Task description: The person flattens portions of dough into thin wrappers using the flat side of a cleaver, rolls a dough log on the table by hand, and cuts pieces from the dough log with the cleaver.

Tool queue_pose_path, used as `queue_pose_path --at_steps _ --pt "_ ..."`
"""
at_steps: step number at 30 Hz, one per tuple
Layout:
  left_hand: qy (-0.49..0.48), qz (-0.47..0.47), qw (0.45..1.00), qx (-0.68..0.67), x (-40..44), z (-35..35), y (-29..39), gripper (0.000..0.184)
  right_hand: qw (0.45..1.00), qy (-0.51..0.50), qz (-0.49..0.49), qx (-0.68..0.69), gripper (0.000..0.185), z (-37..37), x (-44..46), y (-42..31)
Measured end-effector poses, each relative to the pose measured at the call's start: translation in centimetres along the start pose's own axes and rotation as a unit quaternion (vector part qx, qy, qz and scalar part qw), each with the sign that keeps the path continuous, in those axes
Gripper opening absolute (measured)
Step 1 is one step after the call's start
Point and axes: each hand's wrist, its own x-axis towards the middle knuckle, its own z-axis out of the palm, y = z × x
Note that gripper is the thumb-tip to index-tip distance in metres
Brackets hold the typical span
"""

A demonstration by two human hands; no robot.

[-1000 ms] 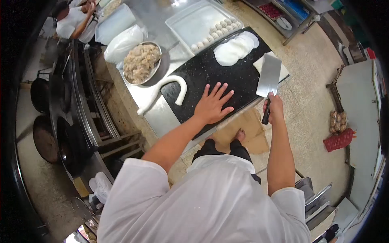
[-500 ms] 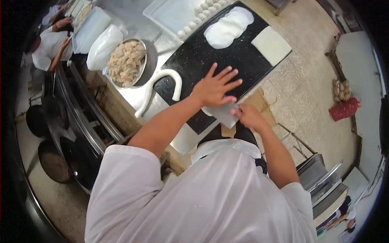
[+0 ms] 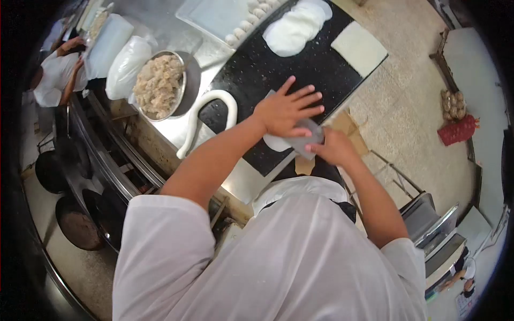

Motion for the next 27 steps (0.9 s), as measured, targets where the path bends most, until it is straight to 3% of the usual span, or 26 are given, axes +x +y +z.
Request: queue_pose_path --at_steps 1,3,4,6,7,9,12,15,18,20,22,23,25,27 --pt "0.002 -0.001 1.000 0.016 0.2 -0.7 -0.8 0.075 1.000 0.009 -0.014 -0.001 0.058 -0.6 0.3 -1.1" --pt "0.030 -0.023 0.999 0.037 0.8 -1.0 -1.6 0.075 0.997 -0.027 0.063 -0.030 0.084 -1.5 0.7 -2.8" --pt "0.033 -0.025 0.999 0.036 0.4 -0.5 -0.9 0.075 0.997 -0.028 0.063 -0.033 0.084 0.0 0.0 -1.5" --pt "-0.006 -0.028 1.000 -0.003 -1.9 1.0 2.8 0.074 0.984 0.103 -0.142 -0.024 0.084 5.3 -3.5 2.5" --pt "-0.013 -0.025 0.999 -0.022 -3.0 1.2 4.8 0.073 0.986 0.091 -0.139 -0.023 0.084 6.2 -5.6 2.6" --pt "0.009 0.009 1.000 -0.028 -2.3 2.8 5.2 0.072 0.997 0.047 -0.021 0.051 0.085 7.1 -6.8 2.8" --pt "-0.010 -0.004 1.000 -0.011 -0.6 0.9 4.5 0.070 0.997 0.005 0.066 0.032 0.078 2.2 -4.1 -0.1" --pt "0.039 -0.021 0.998 0.051 2.6 -0.3 -1.6 0.070 0.999 0.039 0.025 -0.022 0.069 -1.4 0.0 -1.1" --pt "0.062 -0.038 0.996 0.061 2.0 -0.3 -1.6 0.070 0.996 0.070 0.044 -0.043 0.063 -0.7 -0.5 -2.3" --pt "0.017 -0.008 1.000 0.017 -0.6 1.3 1.7 0.069 0.998 0.031 0.011 -0.046 0.065 3.5 -3.8 0.8" --pt "0.001 0.014 0.998 -0.063 -1.6 2.0 5.1 0.068 0.980 0.144 -0.140 0.003 0.067 7.1 -6.0 3.8" --pt "0.027 0.026 0.999 -0.037 -0.9 2.4 5.5 0.067 0.980 0.144 -0.139 0.002 0.067 5.8 -4.7 3.4" --pt "0.013 0.007 1.000 -0.025 0.5 1.3 4.0 0.067 0.996 0.050 0.067 0.040 0.072 3.0 -5.5 0.6" --pt "0.016 -0.017 0.999 0.031 2.3 -0.2 1.9 0.067 0.998 0.045 0.053 -0.007 0.073 0.8 -2.9 0.6"
